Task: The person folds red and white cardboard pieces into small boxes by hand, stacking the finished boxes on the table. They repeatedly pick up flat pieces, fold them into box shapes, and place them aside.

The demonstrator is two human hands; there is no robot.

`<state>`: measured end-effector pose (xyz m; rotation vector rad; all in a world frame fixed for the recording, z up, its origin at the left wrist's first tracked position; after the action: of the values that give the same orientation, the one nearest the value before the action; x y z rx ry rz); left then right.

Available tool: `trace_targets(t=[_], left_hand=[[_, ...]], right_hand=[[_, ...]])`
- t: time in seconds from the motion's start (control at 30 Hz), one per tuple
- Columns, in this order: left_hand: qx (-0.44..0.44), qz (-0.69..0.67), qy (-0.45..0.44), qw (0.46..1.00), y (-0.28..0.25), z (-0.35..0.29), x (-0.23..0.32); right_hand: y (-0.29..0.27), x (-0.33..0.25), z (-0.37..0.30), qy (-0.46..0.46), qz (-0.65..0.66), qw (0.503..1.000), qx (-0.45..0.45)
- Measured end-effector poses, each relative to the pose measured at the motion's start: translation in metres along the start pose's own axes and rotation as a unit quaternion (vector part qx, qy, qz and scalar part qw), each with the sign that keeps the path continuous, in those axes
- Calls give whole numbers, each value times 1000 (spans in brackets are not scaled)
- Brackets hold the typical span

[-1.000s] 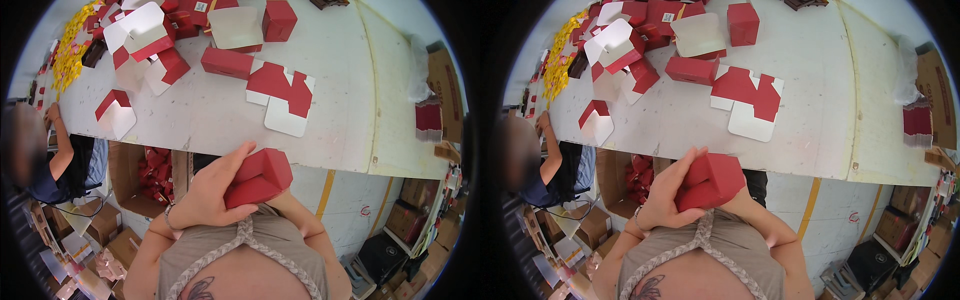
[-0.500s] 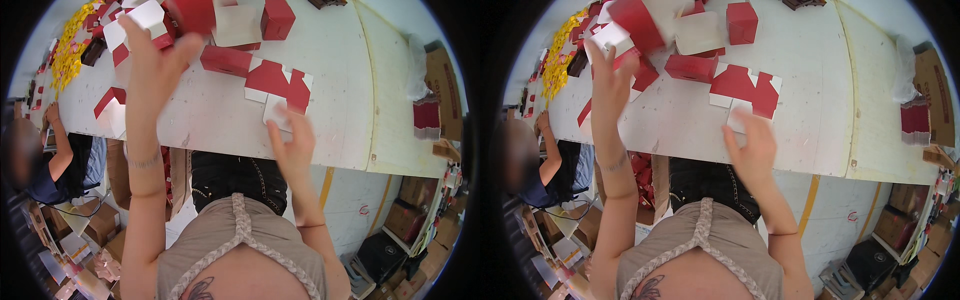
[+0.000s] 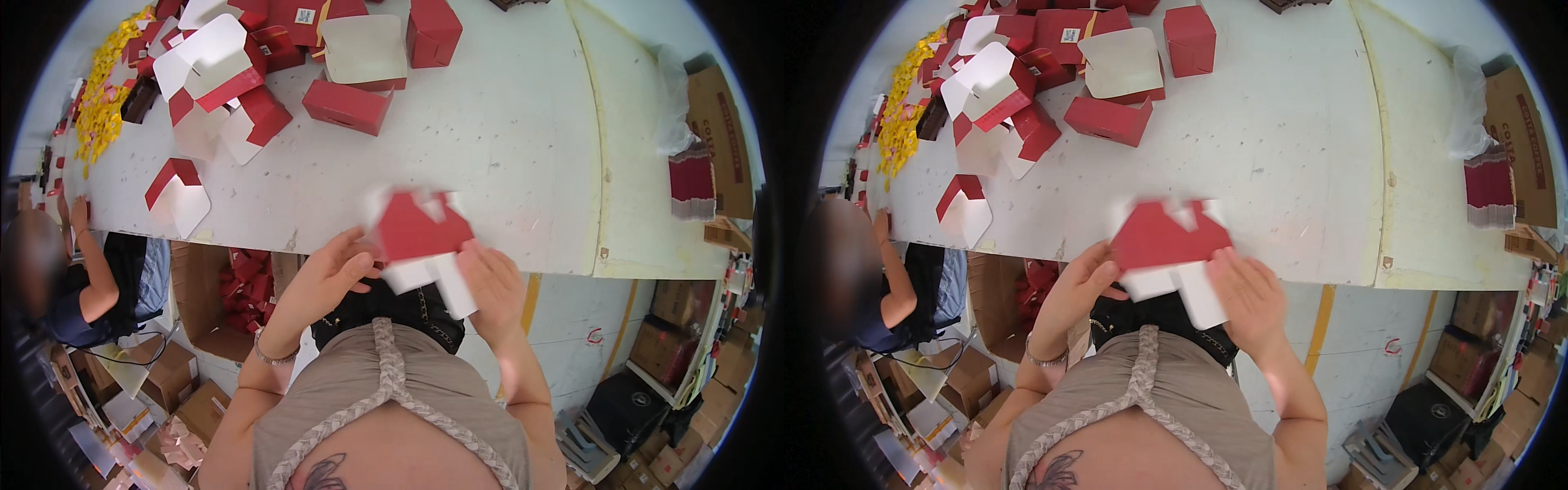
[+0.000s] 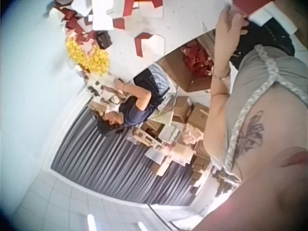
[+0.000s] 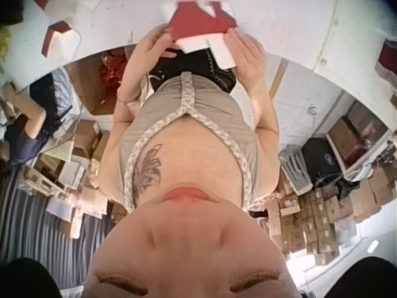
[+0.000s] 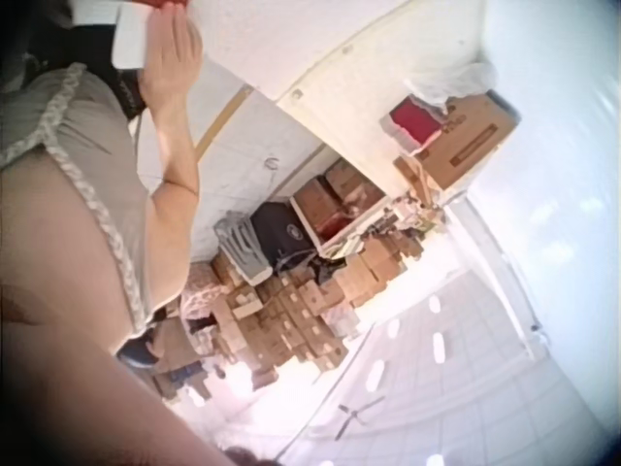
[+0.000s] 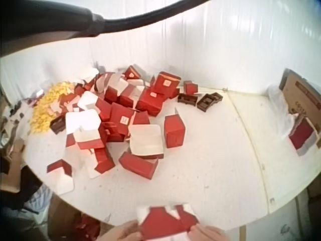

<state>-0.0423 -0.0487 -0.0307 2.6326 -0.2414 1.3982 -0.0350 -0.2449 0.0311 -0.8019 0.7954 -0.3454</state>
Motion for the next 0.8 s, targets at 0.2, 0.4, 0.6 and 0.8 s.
trace_targets(t=[0.2,0.4,0.6,0.8], left_hand=[[101,-39,129,986,-13,-9,32],[132,60,218,965,-16,-26,47],[107,64,323,938,-5,-41,52],[44,-126,258,957,-3,-42,20]], right_hand=[[23,-21,25,-52,40,994,-82],[21,-2,45,146,303,942,5],[62,-18,30,274,507,816,-41],[61,-11,11,311,658,679,96]])
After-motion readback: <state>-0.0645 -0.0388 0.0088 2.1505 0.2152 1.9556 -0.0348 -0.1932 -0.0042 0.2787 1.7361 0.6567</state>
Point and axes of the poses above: each hand's wrist, its own z-axis towards the middle knuckle, its own y-axis out of the palm, x = y × z, the point moved 9 cm from there along z, towards the middle knuckle, and after that the axes turned 8 degrees about z, right-handed, at the moved point
